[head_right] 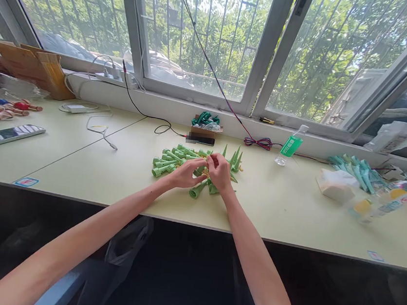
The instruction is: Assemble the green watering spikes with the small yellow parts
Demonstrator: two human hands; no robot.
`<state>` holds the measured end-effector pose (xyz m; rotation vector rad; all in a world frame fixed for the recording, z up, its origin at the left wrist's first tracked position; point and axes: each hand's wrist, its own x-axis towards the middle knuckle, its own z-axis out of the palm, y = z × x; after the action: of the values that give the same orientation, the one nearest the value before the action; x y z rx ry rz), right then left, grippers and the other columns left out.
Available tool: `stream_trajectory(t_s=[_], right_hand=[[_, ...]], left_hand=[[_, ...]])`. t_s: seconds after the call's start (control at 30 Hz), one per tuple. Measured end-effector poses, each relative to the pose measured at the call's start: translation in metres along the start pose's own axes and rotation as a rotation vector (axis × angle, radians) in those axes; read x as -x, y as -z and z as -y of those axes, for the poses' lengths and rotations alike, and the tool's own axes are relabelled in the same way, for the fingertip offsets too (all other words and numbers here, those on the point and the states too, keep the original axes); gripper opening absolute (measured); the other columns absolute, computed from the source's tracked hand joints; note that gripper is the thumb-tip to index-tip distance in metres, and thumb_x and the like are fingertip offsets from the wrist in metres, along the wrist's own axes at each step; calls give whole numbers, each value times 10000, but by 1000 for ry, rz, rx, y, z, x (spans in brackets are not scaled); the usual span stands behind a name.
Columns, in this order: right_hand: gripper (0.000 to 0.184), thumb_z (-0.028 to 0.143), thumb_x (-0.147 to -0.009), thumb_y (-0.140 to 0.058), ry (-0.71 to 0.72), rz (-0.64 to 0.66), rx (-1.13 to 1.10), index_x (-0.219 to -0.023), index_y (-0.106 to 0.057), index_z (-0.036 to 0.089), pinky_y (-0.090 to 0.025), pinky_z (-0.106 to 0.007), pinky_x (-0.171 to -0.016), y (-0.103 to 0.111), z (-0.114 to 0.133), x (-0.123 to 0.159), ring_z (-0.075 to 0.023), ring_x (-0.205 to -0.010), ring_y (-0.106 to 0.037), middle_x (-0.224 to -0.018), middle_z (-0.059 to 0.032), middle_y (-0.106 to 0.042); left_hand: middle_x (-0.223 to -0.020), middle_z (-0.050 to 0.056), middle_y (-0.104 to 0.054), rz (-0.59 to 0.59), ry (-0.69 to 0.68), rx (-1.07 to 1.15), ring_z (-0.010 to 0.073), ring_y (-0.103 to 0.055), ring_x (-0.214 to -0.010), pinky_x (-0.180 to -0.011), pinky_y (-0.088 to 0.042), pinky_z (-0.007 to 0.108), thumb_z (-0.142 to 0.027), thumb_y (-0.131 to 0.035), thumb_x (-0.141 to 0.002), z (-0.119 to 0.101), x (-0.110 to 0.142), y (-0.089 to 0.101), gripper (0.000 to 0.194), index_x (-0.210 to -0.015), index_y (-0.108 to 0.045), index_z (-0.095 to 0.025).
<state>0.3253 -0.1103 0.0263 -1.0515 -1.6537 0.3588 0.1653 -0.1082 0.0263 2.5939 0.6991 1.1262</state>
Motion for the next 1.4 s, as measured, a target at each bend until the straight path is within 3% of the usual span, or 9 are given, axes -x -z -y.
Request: stream_trajectory(t_s=[0.2,0.43,0.67,0.83,1.07,1.4], right_hand=[[280,451,-927,-469,68,-118,73,-807,-527,205,-463,-301,-700,2,3,0,-164,-681,-543,-743,-27,-605],[264,409,-935,-449,132,-317,177,-756,-482,217,-434,-302,-693,10,-1,-2,-159,-664,-499,-730,-19,-550],[252,397,-953,-422,103,-477,306,-813,-511,207,-402,-311,-661,35,-30,-13,-166,-626,-460,-750,-36,-551],[206,354,-915,-451,18,-511,368,-798,-521,200,-401,-325,-675,49,-49,-20,-186,-649,-485,-731,-50,-560],[120,260,-849,-499,-94,-603,501,-740,-503,209,-400,-313,-696,55,-49,-20,-181,-665,-502,-709,-28,-554],[61,199,-797,-519,-220,-509,488,-739,-504,205,-398,-317,-700,51,-50,-19,-189,-674,-516,-714,-37,-585]], left_hand=[[-1108,105,-659,5,11,-6,232,-634,-1016,-876,-545,371,-190,-622,-829,2,0,0,349,-1176,-651,-213],[-1377,138,-534,-71,-95,-6,275,-530,-1285,-1046,-493,445,-178,-623,-846,7,1,-1,482,-1321,-571,-237],[-1196,110,-592,-103,5,-16,225,-614,-1099,-949,-547,413,-196,-602,-878,7,1,-1,258,-1130,-650,-216],[-1105,107,-613,-113,46,-27,207,-635,-969,-872,-556,395,-238,-573,-914,13,2,-4,167,-1041,-665,-180],[-1018,89,-634,-140,78,-40,168,-636,-820,-737,-546,329,-201,-567,-921,18,2,-6,127,-987,-671,-171],[-977,85,-634,-132,102,-49,169,-625,-818,-717,-531,309,-193,-567,-920,19,4,-6,121,-951,-680,-166]])
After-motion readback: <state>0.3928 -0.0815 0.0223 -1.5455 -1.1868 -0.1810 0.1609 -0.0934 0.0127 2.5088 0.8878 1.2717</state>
